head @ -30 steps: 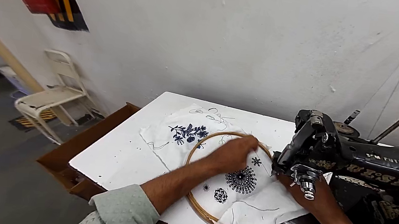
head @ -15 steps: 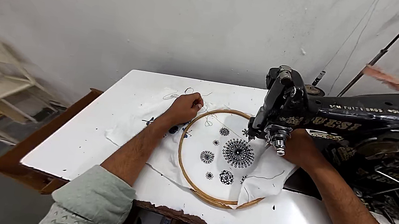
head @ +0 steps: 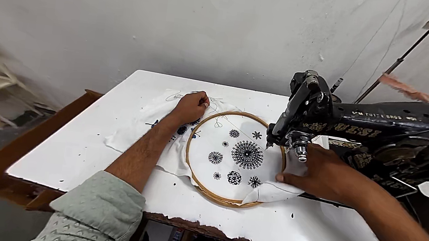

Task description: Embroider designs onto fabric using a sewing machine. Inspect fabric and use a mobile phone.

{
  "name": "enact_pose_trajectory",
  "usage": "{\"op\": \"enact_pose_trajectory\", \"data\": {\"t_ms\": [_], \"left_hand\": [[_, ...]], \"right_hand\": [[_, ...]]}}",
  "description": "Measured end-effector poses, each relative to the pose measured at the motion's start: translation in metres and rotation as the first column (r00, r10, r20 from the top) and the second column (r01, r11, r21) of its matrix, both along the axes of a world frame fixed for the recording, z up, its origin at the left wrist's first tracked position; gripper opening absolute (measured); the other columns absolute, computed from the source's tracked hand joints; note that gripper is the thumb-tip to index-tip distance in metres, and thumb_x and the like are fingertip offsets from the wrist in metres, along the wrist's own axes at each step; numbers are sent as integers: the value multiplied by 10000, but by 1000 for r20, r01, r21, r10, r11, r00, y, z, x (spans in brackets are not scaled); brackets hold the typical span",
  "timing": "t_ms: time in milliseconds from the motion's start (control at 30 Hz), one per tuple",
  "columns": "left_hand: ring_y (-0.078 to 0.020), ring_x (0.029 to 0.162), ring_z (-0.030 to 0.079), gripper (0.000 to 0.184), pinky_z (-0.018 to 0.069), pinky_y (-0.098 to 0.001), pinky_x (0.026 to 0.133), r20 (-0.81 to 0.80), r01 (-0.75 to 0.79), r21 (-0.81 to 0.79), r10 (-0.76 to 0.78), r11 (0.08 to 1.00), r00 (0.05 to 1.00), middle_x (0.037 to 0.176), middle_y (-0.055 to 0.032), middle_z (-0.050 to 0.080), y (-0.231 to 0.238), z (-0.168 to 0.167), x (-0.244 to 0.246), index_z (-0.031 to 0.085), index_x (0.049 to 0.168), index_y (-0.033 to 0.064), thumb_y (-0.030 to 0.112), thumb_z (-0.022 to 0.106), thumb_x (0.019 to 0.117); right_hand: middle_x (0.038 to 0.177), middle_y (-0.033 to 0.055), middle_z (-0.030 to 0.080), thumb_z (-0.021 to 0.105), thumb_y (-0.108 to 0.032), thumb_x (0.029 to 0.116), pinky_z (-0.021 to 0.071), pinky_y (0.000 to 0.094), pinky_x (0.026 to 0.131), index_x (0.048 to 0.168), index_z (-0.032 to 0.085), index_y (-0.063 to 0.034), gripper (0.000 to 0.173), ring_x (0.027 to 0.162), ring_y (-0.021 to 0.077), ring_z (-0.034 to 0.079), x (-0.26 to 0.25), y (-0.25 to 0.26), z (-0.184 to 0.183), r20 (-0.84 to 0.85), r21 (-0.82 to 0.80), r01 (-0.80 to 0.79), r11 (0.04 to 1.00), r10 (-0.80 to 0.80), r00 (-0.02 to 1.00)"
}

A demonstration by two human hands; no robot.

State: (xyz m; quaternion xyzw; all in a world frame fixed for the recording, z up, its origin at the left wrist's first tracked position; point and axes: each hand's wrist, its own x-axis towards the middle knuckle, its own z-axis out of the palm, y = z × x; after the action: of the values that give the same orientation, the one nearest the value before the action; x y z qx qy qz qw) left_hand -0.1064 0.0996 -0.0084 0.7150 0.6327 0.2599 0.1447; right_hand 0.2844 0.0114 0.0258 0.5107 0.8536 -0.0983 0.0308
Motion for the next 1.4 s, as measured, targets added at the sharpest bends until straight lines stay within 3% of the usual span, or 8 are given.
{"op": "enact_pose_trajectory", "data": {"t_ms": [133, 267, 400, 500, 600, 733, 900, 1400], "left_hand": [[-319, 853, 644, 172, 507, -547, 795, -50, -11, -12, 10, 1000, 999, 911, -176, 656, -2, 6, 7, 647, 1053, -6, 91, 505, 1041], [-224, 930, 676, 182, 550, -438, 875, 324, 53, 155, -101, 986, 940, 1075, -156, 675, -14, 20, 25, 612, 1104, -47, 69, 483, 1051], [-113, 729, 676, 251, 618, -334, 758, 914, 178, 242, -286, 954, 289, 870, 8, 664, -53, 48, 74, 517, 975, 151, 108, 302, 1097], [-26, 497, 470, 154, 425, -173, 455, 778, 262, 203, -318, 944, 543, 754, 25, 575, -63, 38, 92, 545, 1025, 102, 92, 394, 1056], [-167, 798, 648, 259, 569, -377, 721, 92, 417, 120, -428, 901, 899, 1048, -95, 678, -68, 21, 98, 649, 1233, 21, 147, 529, 1041], [-243, 1197, 596, 410, 502, -472, 892, -404, 571, 19, -516, 820, 755, 1401, -24, 608, -80, 6, 105, 665, 1332, 133, 382, 510, 1046], [-262, 1489, 401, 572, 385, -588, 1123, -493, 494, -76, -463, 866, 737, 1610, 34, 441, -98, 3, 106, 536, 1502, 178, 502, 333, 1076], [-268, 1531, 333, 588, 308, -700, 1141, -478, 442, -108, -436, 890, 762, 1646, 67, 379, -103, 3, 109, 470, 1554, 219, 508, 286, 1077]], "right_hand": [[1574, 168, 449, 610, -878, 744, 325, 625, 1147, 1455, 568, -110, 1048, 1502, 388, 328, 22, -32, 13, 279, -33, 129, 991, -115, 953], [1123, 185, 719, 707, -337, 908, 535, 630, 896, 1103, 755, -45, 355, 1079, 411, 671, 13, -31, -7, -228, 407, 105, 908, -10, 974], [787, 126, 656, 720, -114, 905, 527, 545, 635, 881, 712, -27, 90, 715, 311, 657, -20, -6, -7, -411, 265, 262, 928, -137, 901], [949, 237, 695, 796, -110, 871, 519, 613, 833, 972, 710, 41, 201, 935, 400, 681, -32, 14, -13, -443, 124, 279, 952, -198, 874], [1088, 243, 680, 792, -46, 857, 488, 559, 945, 1099, 688, 52, 280, 1057, 356, 648, -32, 19, -17, -520, 80, 238, 968, -163, 838], [1000, 188, 695, 792, -21, 850, 518, 480, 879, 1059, 699, 38, 236, 952, 269, 666, -35, 9, -11, -518, 42, 275, 960, -215, 828], [960, 182, 697, 793, -1, 811, 533, 447, 843, 1047, 694, 42, 260, 913, 257, 675, -31, 2, -24, -503, 118, 276, 954, -183, 845], [873, 38, 708, 771, -192, 791, 559, 349, 770, 939, 733, -91, 183, 854, 125, 685, -25, 14, -57, -578, 252, 274, 928, -82, 812]]}}
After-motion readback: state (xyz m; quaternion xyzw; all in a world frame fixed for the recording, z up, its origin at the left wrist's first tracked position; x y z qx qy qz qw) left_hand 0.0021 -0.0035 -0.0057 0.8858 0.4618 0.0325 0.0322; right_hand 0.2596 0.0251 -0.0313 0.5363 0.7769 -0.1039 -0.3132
